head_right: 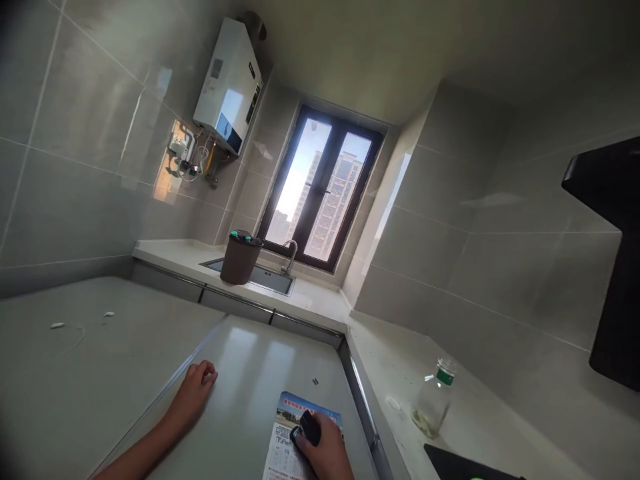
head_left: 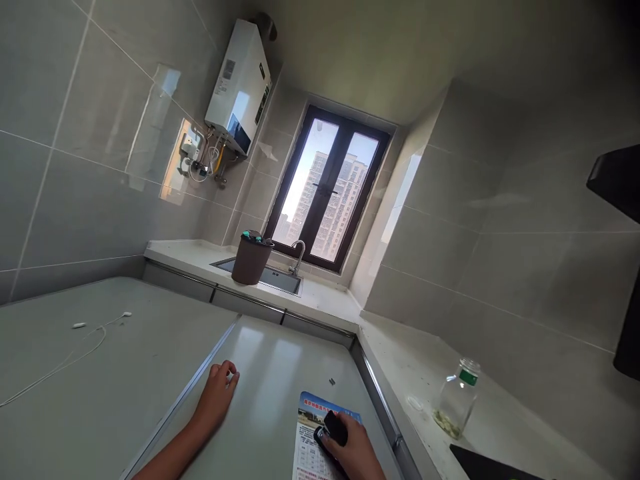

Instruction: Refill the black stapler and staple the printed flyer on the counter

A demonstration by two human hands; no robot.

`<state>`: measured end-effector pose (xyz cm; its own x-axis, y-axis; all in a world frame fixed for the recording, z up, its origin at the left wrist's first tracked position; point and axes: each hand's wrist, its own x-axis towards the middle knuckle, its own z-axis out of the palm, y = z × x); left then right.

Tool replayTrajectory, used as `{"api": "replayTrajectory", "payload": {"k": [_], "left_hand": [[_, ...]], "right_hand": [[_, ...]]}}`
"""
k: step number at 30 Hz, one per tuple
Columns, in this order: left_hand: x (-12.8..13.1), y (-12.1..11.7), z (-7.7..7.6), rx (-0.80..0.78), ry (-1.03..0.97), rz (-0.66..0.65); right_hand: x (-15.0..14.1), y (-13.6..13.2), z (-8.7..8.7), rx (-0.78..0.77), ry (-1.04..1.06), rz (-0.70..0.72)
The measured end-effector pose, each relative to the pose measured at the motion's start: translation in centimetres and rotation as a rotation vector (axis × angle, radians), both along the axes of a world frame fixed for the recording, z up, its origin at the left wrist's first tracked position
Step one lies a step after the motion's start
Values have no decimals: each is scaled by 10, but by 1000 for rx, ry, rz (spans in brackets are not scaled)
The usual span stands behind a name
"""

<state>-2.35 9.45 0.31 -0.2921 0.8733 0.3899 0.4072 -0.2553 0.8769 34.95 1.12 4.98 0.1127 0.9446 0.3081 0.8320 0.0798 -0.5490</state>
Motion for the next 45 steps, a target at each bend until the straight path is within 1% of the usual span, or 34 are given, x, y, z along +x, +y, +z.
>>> {"api": "replayTrajectory", "payload": {"k": [1, 2, 4, 6, 8, 10, 13, 16, 18, 20, 22, 24, 26, 28, 31, 34, 37, 39, 40, 42, 45], "left_hand": [[0, -1, 2, -1, -11, 4], [0, -1, 3, -2, -22, 7], [-2, -2, 7, 6, -47, 11], [-4, -1, 11, 28, -94, 15], [-7, -1, 14, 47, -144, 25], [-8, -2, 16, 53, -169, 41], [-6, -5, 17, 58, -172, 71], [-1, -7, 17, 62, -180, 60], [0, -9, 20, 63, -200, 58], [-2, -12, 24, 64, -228, 56], [-8, -15, 30, 76, -254, 56], [-18, -16, 33, 110, -332, 80], [-30, -14, 34, 139, -467, 130], [-38, -12, 31, 132, -561, 171], [-44, -8, 26, 95, -589, 182], [-44, -5, 24, 77, -595, 168], [-43, -5, 24, 68, -580, 154], [-43, -5, 24, 60, -568, 151], [-44, -5, 24, 55, -564, 152], [-45, -4, 22, 44, -559, 158], [-46, -3, 21, 38, -559, 171]], "right_hand": [[9, 8, 6, -36, 87, 60], [15, 17, 12, -45, 137, 80], [22, 38, 21, 17, 141, 28], [21, 57, 22, 80, 82, -8], [15, 70, 16, 101, 12, 16], [8, 77, 4, 94, -49, 47], [2, 85, -11, 31, -107, 68], [-10, 95, -19, -57, -233, 58], [-30, 101, -20, -68, -335, 56], [-62, 105, -20, -51, -388, 92], [-103, 109, -22, -41, -411, 137], [-146, 115, -23, -36, -419, 171], [-188, 122, -24, -34, -416, 214], [-223, 128, -23, -24, -400, 264], [-259, 131, -19, -15, -370, 314], [-276, 129, -12, 10, -348, 351], [-271, 124, -3, 84, -322, 337], [-254, 121, 1, 116, -303, 270], [-240, 118, 2, 114, -296, 225], [-202, 112, 1, 75, -293, 142], [-122, 99, -5, 13, -302, 51]]}}
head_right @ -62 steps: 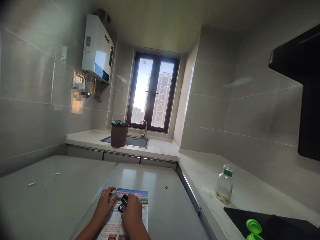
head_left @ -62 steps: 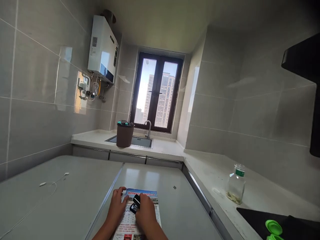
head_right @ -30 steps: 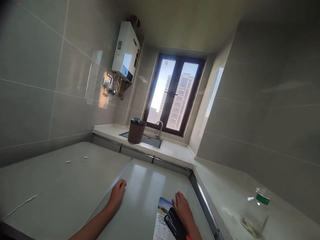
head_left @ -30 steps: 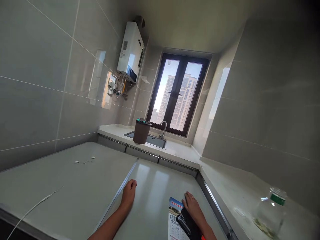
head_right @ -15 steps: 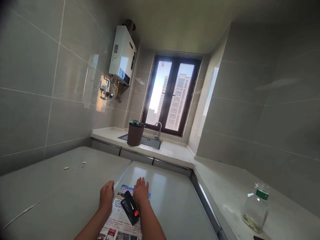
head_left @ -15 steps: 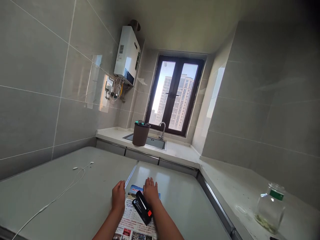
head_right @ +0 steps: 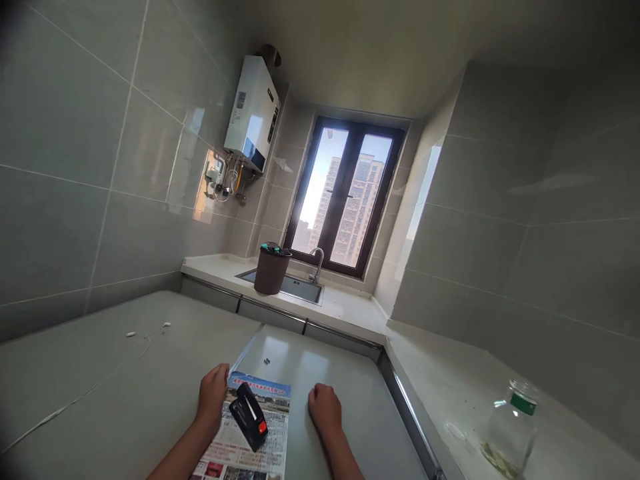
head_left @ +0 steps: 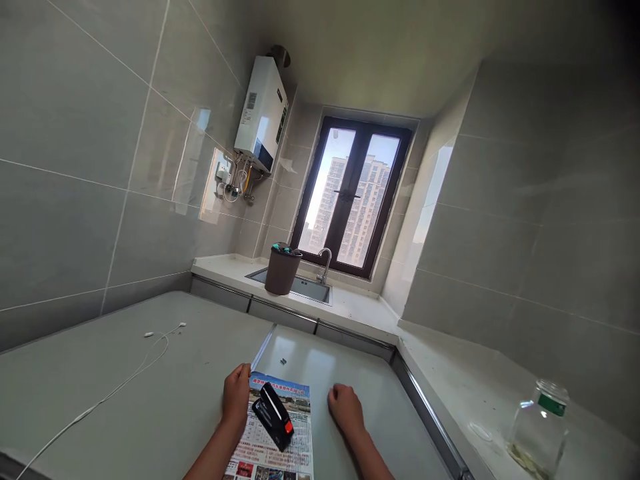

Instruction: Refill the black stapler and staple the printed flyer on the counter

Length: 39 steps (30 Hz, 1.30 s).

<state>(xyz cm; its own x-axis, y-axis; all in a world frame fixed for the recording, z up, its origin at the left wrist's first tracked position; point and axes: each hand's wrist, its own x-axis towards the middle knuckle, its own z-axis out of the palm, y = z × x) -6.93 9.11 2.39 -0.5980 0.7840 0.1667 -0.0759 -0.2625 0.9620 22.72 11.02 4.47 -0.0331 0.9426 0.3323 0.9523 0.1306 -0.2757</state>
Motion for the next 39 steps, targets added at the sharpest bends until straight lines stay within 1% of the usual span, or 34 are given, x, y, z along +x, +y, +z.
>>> {"api": "replayTrajectory", "payload": {"k": [2, 4, 6, 7, 8, 10, 13, 16, 19, 21, 23, 24, 26, 27, 28, 29, 31, 32, 33, 34, 36, 37, 39], "left_hand": [[0, 0, 0, 2, 3, -1], [-1, 0, 1, 5, 8, -17], [-2, 0, 2, 5, 11, -40], [-2, 0, 2, 4, 8, -54], [-3, 0, 2, 0, 0, -64], [-4, 1, 2, -1, -38, -87], [-4, -1, 5, 11, -56, -97], [-2, -7, 12, 40, -35, -102], [1, -11, 18, 28, -14, -91], [1, -10, 19, -3, -6, -73], [1, -8, 18, -17, -1, -67], [1, -7, 18, -15, 3, -74], [0, -5, 15, -1, 13, -98], [0, -3, 14, 9, 18, -105], [-1, -3, 13, 20, 22, -106], [-1, -2, 12, 31, 22, -106], [-1, 0, 9, 51, 13, -112], [-1, 0, 8, 57, 7, -123], [-1, 1, 6, 60, 1, -138], [-1, 2, 5, 61, -6, -153], [-2, 4, 2, 63, -26, -168], [-2, 6, 0, 66, -47, -173], [-1, 7, 0, 59, -93, -181]], "right_hand": [[57, -9, -4, -19, 3, -111], [107, -18, -6, -38, 9, -211], [144, -23, -9, -56, 41, -315], [156, -25, -10, -59, 63, -357], [165, -25, -12, -58, 86, -388], [173, -24, -16, -48, 129, -414], [174, -18, -22, -31, 168, -399], [174, -17, -27, -20, 181, -380], [172, -18, -25, 13, 191, -347], [163, -20, -18, 114, 271, -295], [143, -22, -5, 247, 397, -213], [128, -23, 3, 294, 454, -158], [88, -27, 16, 310, 529, 5], [63, -30, 21, 272, 569, 111], [36, -35, 24, 200, 579, 253], [9, -40, 25, 152, 563, 338], [-43, -52, 24, 79, 530, 424], [-65, -58, 22, -2, 489, 455], [-85, -62, 21, -89, 442, 448], [-100, -66, 19, -120, 390, 444], [-118, -70, 14, -121, 288, 445], [-122, -71, 12, -103, 248, 445], [-121, -70, 7, -81, 198, 440]]}}
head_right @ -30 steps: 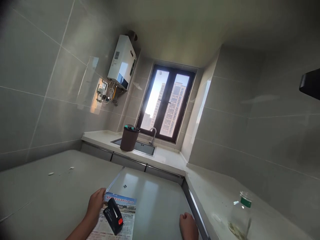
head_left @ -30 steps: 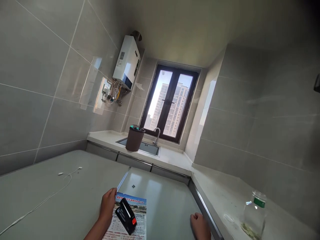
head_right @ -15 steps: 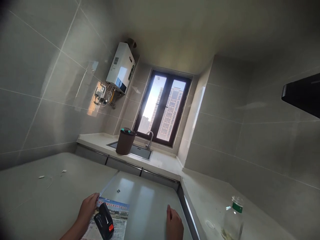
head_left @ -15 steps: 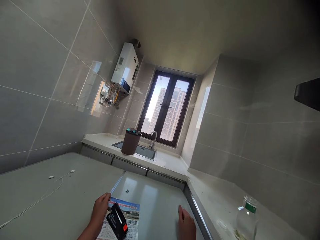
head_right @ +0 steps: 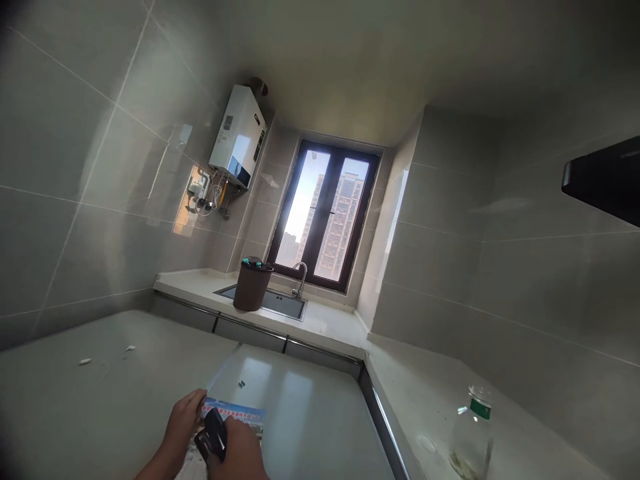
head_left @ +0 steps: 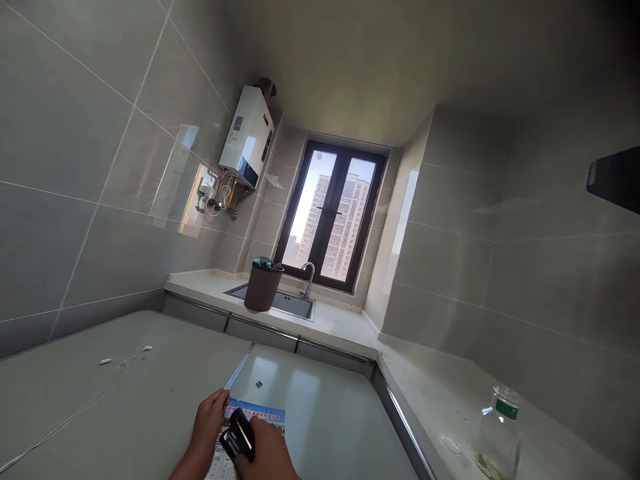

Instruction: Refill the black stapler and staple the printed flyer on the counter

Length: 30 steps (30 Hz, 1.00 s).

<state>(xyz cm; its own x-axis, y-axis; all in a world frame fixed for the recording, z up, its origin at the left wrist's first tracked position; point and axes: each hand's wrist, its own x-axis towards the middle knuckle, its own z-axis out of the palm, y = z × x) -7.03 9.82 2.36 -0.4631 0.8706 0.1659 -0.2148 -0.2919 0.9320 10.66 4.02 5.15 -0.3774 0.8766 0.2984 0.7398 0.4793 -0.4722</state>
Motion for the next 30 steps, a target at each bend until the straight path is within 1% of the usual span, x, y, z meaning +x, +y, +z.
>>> {"api": "replayTrajectory", "payload": {"k": [2, 4, 5, 7, 9, 11, 13, 14, 16, 18, 20, 24, 27, 30], "left_hand": [[4, 0, 2, -15, -39, -27], [12, -2, 6, -29, -73, -117], [18, -3, 9, -38, -85, -193], [30, -7, 13, -63, -65, -388], [40, -13, 13, -40, 87, -563], [47, -19, 11, 40, 358, -642], [50, -25, 5, 107, 640, -625], [51, -28, 2, 124, 750, -607], [51, -34, -2, 134, 910, -612], [50, -37, -3, 129, 992, -645], [50, -39, -2, 104, 1016, -658], [49, -37, -1, 98, 990, -619], [49, -36, -4, 98, 963, -639], [49, -37, -6, 118, 974, -657]], "right_hand": [[11, 1, -5, 10, -26, -23], [28, 3, -10, 15, -56, -58], [39, 3, -12, 14, -75, -76], [64, 4, -14, -6, -107, -104], [90, 5, -18, -34, -113, -120], [112, 9, -23, -29, -48, -142], [129, 13, -30, 12, 78, -166], [134, 16, -33, 34, 153, -181], [139, 20, -40, 75, 302, -214], [139, 24, -46, 108, 405, -230], [137, 28, -51, 137, 440, -226], [131, 34, -57, 128, 376, -183], [128, 34, -57, 128, 352, -110], [126, 30, -55, 97, 373, -130]]}}
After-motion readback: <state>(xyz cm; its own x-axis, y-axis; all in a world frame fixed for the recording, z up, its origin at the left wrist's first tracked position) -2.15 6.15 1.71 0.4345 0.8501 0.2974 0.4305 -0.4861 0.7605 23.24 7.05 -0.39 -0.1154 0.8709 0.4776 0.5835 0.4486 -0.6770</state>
